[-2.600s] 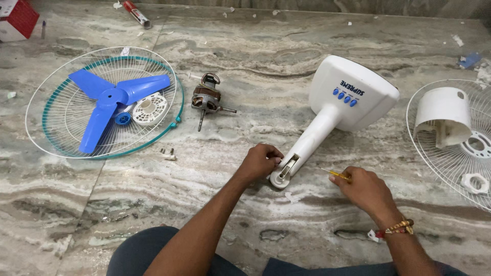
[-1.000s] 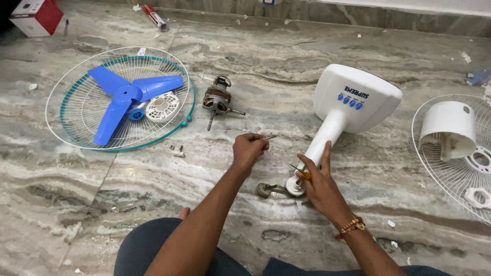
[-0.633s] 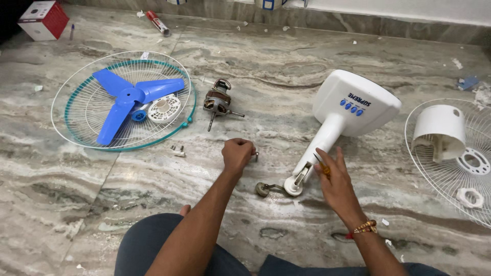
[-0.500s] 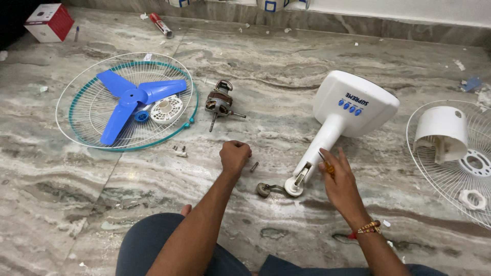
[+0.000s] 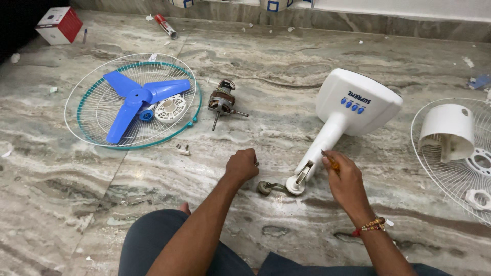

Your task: The person disassembles a white table fan using a screwdriver. They remove screws from the fan base, detach the stand, and separate the base cover to access internal components.

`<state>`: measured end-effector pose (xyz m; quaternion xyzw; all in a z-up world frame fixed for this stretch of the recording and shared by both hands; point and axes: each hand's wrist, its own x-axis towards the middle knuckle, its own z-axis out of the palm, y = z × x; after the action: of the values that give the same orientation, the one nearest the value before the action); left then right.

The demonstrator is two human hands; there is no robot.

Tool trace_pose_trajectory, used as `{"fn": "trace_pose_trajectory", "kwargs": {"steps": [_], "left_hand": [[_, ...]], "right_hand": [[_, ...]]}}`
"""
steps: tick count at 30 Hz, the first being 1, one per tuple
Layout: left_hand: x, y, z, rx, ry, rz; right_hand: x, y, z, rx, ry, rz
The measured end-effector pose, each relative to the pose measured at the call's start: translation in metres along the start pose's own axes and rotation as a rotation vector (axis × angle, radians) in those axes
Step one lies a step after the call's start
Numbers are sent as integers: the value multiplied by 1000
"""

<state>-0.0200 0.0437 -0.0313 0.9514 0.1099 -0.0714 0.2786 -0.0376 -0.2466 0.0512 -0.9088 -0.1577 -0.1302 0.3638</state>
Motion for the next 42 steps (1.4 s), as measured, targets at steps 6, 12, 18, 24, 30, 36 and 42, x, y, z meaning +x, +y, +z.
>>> {"fn": "trace_pose_trajectory", "kwargs": {"steps": [6,12,18,24,30,36,42], "left_hand": [[5,-8,-4,42,48,46],[1,-10,-51,136,155,91],[-1,-32,-103,177,150,-191],[4,-75,-124,213,189,-342],[11,-98,-116,188,145,-448],[16,-106,-105,240,124,-430],[15,-105,-105,265,134,-421]], "right_hand": [[2,-7,-9,2,-16,180],[11,-1,-12,-44,-136,331],[16,15,-7,18,-85,177],[13,19,-7,-22,-150,266],[17,27,-3,-80,-223,325],[16,30,-2,24,-141,169],[19,24,-9,-147,-284,426]]}}
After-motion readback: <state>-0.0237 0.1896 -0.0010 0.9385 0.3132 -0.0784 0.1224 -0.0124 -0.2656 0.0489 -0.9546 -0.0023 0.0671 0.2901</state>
